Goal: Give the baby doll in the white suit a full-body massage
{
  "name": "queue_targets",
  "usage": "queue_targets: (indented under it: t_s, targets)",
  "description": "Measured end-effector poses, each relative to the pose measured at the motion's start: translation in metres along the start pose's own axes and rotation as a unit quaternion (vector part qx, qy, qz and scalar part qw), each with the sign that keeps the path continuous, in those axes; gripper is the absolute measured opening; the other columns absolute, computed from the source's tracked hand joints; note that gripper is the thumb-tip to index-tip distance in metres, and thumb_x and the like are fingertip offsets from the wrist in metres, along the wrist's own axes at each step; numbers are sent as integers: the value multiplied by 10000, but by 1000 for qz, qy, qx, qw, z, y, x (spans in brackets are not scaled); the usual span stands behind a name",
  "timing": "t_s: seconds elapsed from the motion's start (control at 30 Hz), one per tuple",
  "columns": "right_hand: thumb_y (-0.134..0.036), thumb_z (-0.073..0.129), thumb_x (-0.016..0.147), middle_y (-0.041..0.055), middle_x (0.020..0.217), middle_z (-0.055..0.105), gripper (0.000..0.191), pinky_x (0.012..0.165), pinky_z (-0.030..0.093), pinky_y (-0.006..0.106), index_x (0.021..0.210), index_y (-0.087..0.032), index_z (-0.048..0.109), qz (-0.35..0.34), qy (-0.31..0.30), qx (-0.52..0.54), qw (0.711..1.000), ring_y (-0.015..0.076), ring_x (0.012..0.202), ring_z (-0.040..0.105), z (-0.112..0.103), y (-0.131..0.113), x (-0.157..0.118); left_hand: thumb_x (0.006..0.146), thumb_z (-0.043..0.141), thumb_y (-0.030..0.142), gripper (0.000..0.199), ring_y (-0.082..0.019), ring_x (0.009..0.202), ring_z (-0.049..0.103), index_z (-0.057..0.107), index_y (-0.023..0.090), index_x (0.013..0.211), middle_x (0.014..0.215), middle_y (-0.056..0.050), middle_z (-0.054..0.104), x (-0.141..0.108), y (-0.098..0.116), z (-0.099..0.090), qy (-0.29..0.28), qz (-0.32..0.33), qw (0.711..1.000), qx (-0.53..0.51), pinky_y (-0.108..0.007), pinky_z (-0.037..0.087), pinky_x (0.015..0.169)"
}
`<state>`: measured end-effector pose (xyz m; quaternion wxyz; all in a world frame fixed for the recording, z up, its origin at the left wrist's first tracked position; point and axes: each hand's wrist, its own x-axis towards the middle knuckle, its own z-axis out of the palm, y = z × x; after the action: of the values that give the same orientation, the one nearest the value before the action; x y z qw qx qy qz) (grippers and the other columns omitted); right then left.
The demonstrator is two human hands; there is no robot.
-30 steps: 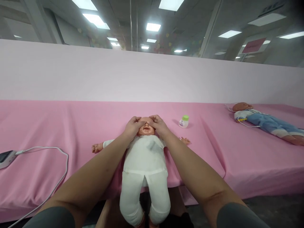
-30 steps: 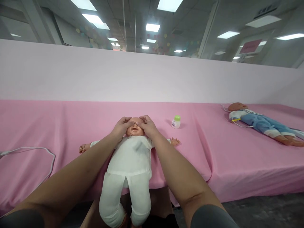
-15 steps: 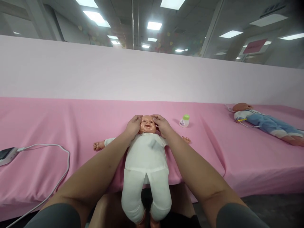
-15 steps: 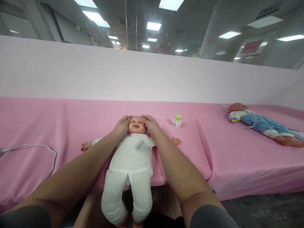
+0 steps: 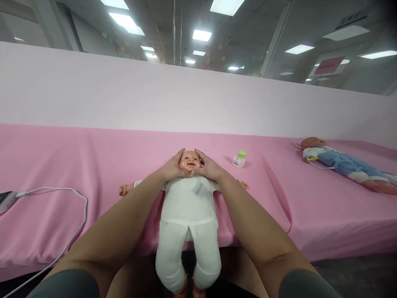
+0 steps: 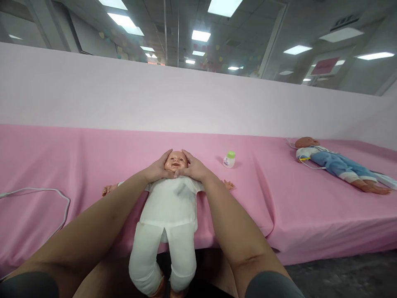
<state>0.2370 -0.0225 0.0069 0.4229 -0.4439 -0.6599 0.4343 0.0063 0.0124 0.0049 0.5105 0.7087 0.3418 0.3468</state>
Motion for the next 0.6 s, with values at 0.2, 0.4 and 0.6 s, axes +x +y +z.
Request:
queue_targets:
  t_s: [0.2,0.4,0.6]
  targets:
    - [-510,972,598,134,1547,526,1266,1163,480,448,1642,-237,310,-2,59,-11,998,309,1389,550,5,2,4,609,927,583,1230,-391,1451,482,349,213,1630,1619,-169,453,2,-2,0,113,40,983,137,-480,399,1200]
    - [-536,959,616,130,1584,487,1192,1193,452,453,1613,-232,381,-14,96,-1,995,313,1406,539,8,7,7,709,866,591,1051,-368,1431,511,438,206,1588,1580,-151,514,0,-1,4,127,47,981,137,-449,387,1204]
    - [-506,979,582,98,1598,474,1113,1208,429,475,1551,-264,487,-28,118,6,993,325,1431,513,8,14,12,713,874,532,974,-368,1446,493,500,197,1548,1545,-156,552,3,-5,5,136,61,984,94,-475,341,1229]
